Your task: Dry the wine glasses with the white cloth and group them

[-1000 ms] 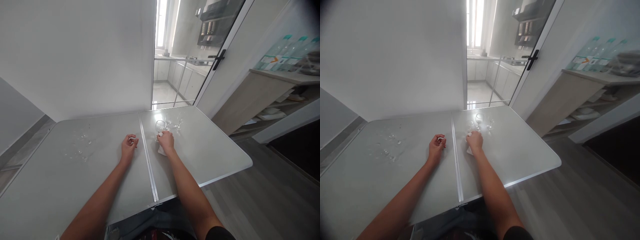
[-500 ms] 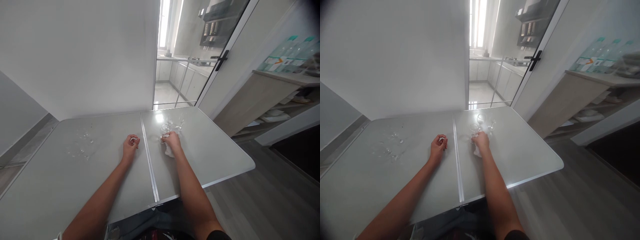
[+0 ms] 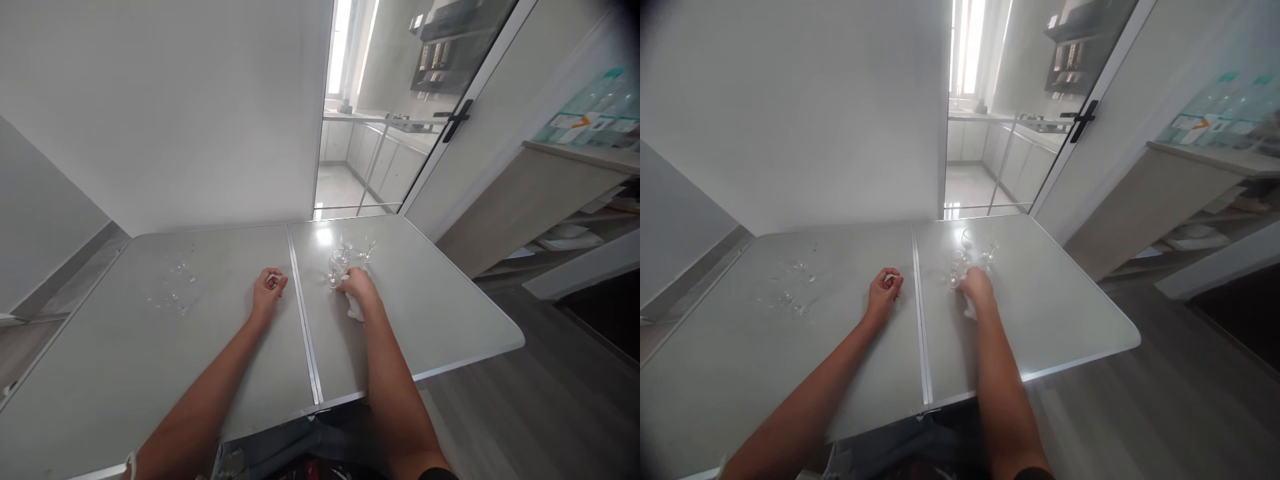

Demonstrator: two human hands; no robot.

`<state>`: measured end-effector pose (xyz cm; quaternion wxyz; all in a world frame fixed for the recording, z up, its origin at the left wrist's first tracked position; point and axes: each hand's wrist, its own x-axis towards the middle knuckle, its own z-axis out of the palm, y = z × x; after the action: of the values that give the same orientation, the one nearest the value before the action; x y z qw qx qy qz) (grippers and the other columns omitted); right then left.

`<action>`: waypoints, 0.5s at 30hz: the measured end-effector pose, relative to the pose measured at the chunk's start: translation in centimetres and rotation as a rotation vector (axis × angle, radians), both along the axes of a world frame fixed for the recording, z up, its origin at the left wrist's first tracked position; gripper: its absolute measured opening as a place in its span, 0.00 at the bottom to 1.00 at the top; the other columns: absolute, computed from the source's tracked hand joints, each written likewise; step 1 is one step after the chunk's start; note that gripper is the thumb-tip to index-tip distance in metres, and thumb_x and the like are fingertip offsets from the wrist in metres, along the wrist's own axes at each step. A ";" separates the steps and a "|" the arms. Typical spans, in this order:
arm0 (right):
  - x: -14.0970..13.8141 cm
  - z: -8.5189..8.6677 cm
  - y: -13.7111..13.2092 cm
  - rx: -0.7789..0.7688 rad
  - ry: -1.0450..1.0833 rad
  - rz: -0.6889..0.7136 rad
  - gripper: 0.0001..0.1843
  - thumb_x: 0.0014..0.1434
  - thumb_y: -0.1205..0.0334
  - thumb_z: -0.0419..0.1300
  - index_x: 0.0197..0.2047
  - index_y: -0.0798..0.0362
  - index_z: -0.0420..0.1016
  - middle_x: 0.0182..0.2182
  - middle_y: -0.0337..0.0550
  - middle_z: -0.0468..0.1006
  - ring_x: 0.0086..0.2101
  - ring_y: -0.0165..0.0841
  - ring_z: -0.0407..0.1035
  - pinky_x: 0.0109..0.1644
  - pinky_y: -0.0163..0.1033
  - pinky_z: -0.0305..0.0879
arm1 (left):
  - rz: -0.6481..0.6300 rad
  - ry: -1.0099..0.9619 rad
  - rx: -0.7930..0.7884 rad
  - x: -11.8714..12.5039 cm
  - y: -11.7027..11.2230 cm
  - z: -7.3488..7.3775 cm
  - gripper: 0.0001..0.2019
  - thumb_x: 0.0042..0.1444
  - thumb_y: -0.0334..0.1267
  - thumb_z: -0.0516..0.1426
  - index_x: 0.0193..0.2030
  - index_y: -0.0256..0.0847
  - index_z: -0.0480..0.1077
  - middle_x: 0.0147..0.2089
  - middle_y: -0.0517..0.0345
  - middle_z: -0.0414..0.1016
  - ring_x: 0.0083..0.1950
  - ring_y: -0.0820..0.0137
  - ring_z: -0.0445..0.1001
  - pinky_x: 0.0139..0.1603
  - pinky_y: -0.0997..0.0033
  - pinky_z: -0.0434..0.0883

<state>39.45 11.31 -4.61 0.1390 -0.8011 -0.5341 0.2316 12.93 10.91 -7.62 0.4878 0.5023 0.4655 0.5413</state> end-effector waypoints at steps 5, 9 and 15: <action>1.7 1.6 -1.5 -0.235 -0.032 0.099 0.09 0.42 0.63 0.72 0.27 0.54 0.77 0.25 0.45 0.79 0.27 0.37 0.75 0.30 0.36 0.65 | -0.004 -0.026 0.011 0.1 0.1 -0.2 0.17 0.55 0.53 0.64 0.38 0.43 0.67 0.24 0.67 0.60 0.23 0.77 0.61 0.24 0.77 0.58; -0.2 3.2 -6.0 -0.195 -0.166 0.096 0.08 0.48 0.58 0.69 0.27 0.52 0.77 0.28 0.50 0.81 0.29 0.40 0.76 0.30 0.38 0.63 | 0.000 -0.119 -0.003 0.3 0.4 -0.6 0.19 0.55 0.56 0.63 0.32 0.42 0.66 0.24 0.66 0.57 0.22 0.78 0.55 0.22 0.76 0.54; -13.2 6.8 -11.2 0.317 0.025 0.413 0.11 0.65 0.51 0.56 0.43 0.42 0.79 0.33 0.45 0.82 0.34 0.39 0.76 0.38 0.39 0.64 | 0.007 -0.192 -0.018 0.1 0.5 -1.0 0.20 0.56 0.55 0.62 0.28 0.42 0.63 0.22 0.66 0.53 0.22 0.77 0.51 0.23 0.72 0.50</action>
<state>26.24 0.16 2.18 0.2189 -0.6403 -0.7144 0.1783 13.01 11.38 -8.63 0.5329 0.4422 0.4232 0.5842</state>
